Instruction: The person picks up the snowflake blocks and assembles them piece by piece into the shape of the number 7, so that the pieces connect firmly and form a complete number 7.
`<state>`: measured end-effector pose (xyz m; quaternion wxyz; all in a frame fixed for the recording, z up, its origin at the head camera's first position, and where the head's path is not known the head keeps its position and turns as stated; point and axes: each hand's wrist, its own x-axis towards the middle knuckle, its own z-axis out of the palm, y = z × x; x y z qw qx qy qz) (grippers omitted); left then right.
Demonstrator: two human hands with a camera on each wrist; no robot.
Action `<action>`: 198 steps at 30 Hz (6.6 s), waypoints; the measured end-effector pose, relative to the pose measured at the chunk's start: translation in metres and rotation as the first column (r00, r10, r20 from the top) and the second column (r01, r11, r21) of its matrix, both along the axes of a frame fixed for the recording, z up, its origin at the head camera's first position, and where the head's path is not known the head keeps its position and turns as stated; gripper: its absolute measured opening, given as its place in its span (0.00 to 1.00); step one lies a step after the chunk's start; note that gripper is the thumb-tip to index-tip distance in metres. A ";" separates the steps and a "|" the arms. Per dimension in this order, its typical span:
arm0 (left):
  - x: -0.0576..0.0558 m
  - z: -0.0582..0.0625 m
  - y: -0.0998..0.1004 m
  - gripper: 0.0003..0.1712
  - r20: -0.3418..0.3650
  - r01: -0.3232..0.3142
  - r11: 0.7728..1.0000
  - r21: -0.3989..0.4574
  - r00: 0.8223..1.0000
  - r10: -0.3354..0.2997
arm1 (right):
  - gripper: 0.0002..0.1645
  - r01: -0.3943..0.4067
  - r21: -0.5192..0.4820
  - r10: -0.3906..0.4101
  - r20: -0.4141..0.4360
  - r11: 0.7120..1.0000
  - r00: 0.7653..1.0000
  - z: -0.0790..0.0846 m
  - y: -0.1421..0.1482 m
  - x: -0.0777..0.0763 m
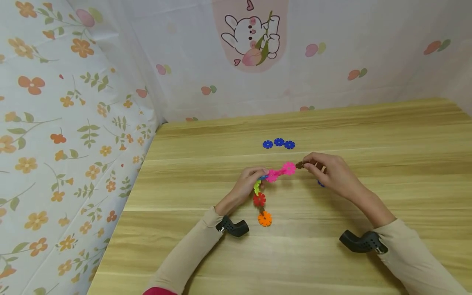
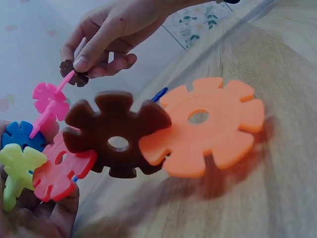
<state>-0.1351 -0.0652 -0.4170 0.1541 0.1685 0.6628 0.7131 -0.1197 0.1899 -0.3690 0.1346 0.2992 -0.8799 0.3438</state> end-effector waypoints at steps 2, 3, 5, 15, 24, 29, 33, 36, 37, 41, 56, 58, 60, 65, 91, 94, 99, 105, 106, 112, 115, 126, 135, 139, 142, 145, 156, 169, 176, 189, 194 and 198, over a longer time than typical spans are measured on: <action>0.000 0.000 0.000 0.16 -0.010 0.007 1.000 -0.011 1.000 -0.007 | 0.06 -0.008 -0.005 0.008 0.002 1.000 1.000 0.000 0.000 0.000; -0.001 0.000 0.001 0.16 -0.018 0.011 1.000 -0.016 1.000 -0.011 | 0.06 -0.012 -0.008 0.012 0.005 1.000 1.000 0.000 0.000 0.000; -0.001 0.000 0.001 0.16 -0.029 0.013 1.000 -0.020 0.999 -0.014 | 0.07 -0.021 -0.011 0.022 0.001 1.000 1.000 0.000 -0.001 0.001; 0.000 0.001 0.001 0.15 -0.070 0.002 0.998 -0.067 0.997 -0.007 | 0.09 -0.063 -0.087 0.064 0.010 0.994 0.998 -0.006 -0.007 0.003; 0.001 0.003 0.000 0.14 -0.041 -0.038 0.997 -0.073 0.999 0.035 | 0.10 -0.068 -0.131 0.066 -0.018 0.989 0.998 -0.016 -0.013 0.003; 0.002 0.003 -0.001 0.13 -0.037 -0.046 0.996 -0.077 0.998 0.043 | 0.11 -0.077 -0.162 0.071 -0.045 0.984 0.996 -0.019 -0.018 0.004; 0.006 0.002 -0.006 0.13 -0.023 -0.066 0.994 -0.093 0.998 0.064 | 0.10 -0.097 -0.143 0.085 -0.085 0.985 0.993 -0.021 -0.023 0.005; 0.008 0.004 -0.009 0.13 -0.019 -0.074 0.991 -0.113 0.997 0.072 | 0.09 -0.088 -0.116 0.075 -0.114 0.989 0.991 -0.022 -0.027 0.005; 0.008 0.004 -0.009 0.13 -0.017 -0.071 0.991 -0.115 0.997 0.070 | 0.09 -0.080 -0.105 0.067 -0.125 0.991 0.990 -0.023 -0.027 0.005; 0.007 0.005 -0.009 0.13 -0.020 -0.055 0.991 -0.121 0.998 0.053 | 0.11 -0.056 -0.079 0.043 -0.165 0.995 0.985 -0.026 -0.027 0.006; -0.002 0.008 -0.006 0.16 -0.034 0.026 0.986 -0.165 0.999 -0.032 | 0.07 -0.061 -0.053 0.063 0.037 0.997 0.997 -0.019 -0.010 0.007; 0.000 0.016 -0.007 0.15 -0.114 0.022 0.979 -0.204 0.992 -0.046 | 0.06 -0.059 -0.049 0.062 0.068 0.997 0.996 -0.018 -0.010 0.007; -0.002 0.016 -0.009 0.15 -0.191 -0.010 0.969 -0.246 0.981 -0.039 | 0.06 -0.063 -0.053 0.068 0.095 0.997 0.993 -0.017 -0.009 0.008; -0.010 0.010 -0.007 0.15 -0.289 -0.106 0.914 -0.392 0.957 -0.012 | 0.05 -0.068 -0.056 0.074 0.117 0.996 0.990 -0.017 -0.011 0.009; 0.001 0.032 0.018 0.22 -0.418 -0.107 0.751 -0.651 0.877 -0.237 | 0.18 0.092 0.310 -0.174 0.247 0.946 0.953 0.001 0.035 -0.001; 0.003 0.033 0.020 0.22 -0.419 -0.112 0.756 -0.645 0.879 -0.228 | 0.24 0.069 0.373 -0.183 0.279 0.925 0.943 0.000 0.040 -0.002; 0.006 0.030 0.026 0.21 -0.430 -0.117 0.757 -0.643 0.873 -0.230 | 0.20 0.026 0.350 -0.152 0.338 0.937 0.929 -0.005 0.038 -0.002; 0.009 0.028 0.030 0.20 -0.443 -0.105 0.752 -0.650 0.857 -0.263 | 0.19 0.033 0.278 -0.152 0.418 0.960 0.896 -0.007 0.040 0.000; 0.010 0.028 0.031 0.20 -0.442 -0.102 0.753 -0.650 0.857 -0.265 | 0.17 0.029 0.254 -0.142 0.441 0.967 0.886 -0.007 0.041 0.000; 0.011 0.026 0.033 0.18 -0.460 -0.118 0.752 -0.648 0.848 -0.263 | 0.08 0.033 -0.023 -0.011 0.638 0.999 0.770 -0.002 0.039 0.000; 0.011 0.025 0.033 0.21 -0.478 -0.122 0.763 -0.634 0.838 -0.264 | 0.10 0.059 -0.165 0.072 0.687 0.985 0.723 0.001 0.035 0.000; 0.011 0.024 0.032 0.21 -0.522 -0.139 0.771 -0.621 0.807 -0.275 | 0.18 0.060 -0.256 0.128 0.657 0.965 0.743 0.006 0.021 0.002; 0.011 0.025 0.033 0.21 -0.517 -0.142 0.764 -0.629 0.811 -0.275 | 0.18 0.074 -0.246 0.106 0.644 0.966 0.757 0.003 0.013 0.004; 0.011 0.025 0.033 0.21 -0.500 -0.124 0.763 -0.635 0.819 -0.283 | 0.17 0.077 -0.258 0.110 0.639 0.963 0.761 0.003 0.010 0.005; 0.011 0.025 0.033 0.21 -0.505 -0.117 0.766 -0.632 0.812 -0.292 | 0.17 0.084 -0.265 0.109 0.636 0.960 0.764 0.002 0.009 0.006; 0.010 0.025 0.033 0.21 -0.519 -0.117 0.771 -0.626 0.800 -0.300 | 0.16 0.079 -0.273 0.111 0.617 0.959 0.779 0.000 0.008 0.006; 0.012 0.026 0.031 0.18 -0.542 -0.155 0.786 -0.599 0.801 -0.255 | 0.09 0.076 -0.289 0.080 0.492 0.954 0.867 -0.004 -0.002 0.009; 0.014 0.024 0.030 0.15 -0.578 -0.215 0.797 -0.565 0.792 -0.196 | 0.10 0.161 -0.399 0.044 0.457 0.903 0.888 -0.009 -0.022 0.017; 0.009 0.032 0.027 0.24 -0.483 -0.134 0.773 -0.620 0.841 -0.242 | 0.14 0.222 -0.383 -0.001 0.500 0.897 0.866 -0.008 -0.019 0.017; 0.003 0.039 0.024 0.31 -0.393 -0.059 0.725 -0.686 0.869 -0.301 | 0.13 0.250 -0.360 -0.024 0.529 0.899 0.848 -0.012 -0.018 0.012; 0.004 0.037 0.032 0.26 -0.433 -0.085 0.698 -0.711 0.835 -0.340 | 0.15 0.228 -0.376 0.003 0.524 0.898 0.852 -0.015 -0.021 0.014; 0.005 0.037 0.034 0.20 -0.465 -0.107 0.708 -0.698 0.819 -0.335 | 0.20 0.212 -0.398 0.040 0.538 0.893 0.842 -0.011 -0.019 0.015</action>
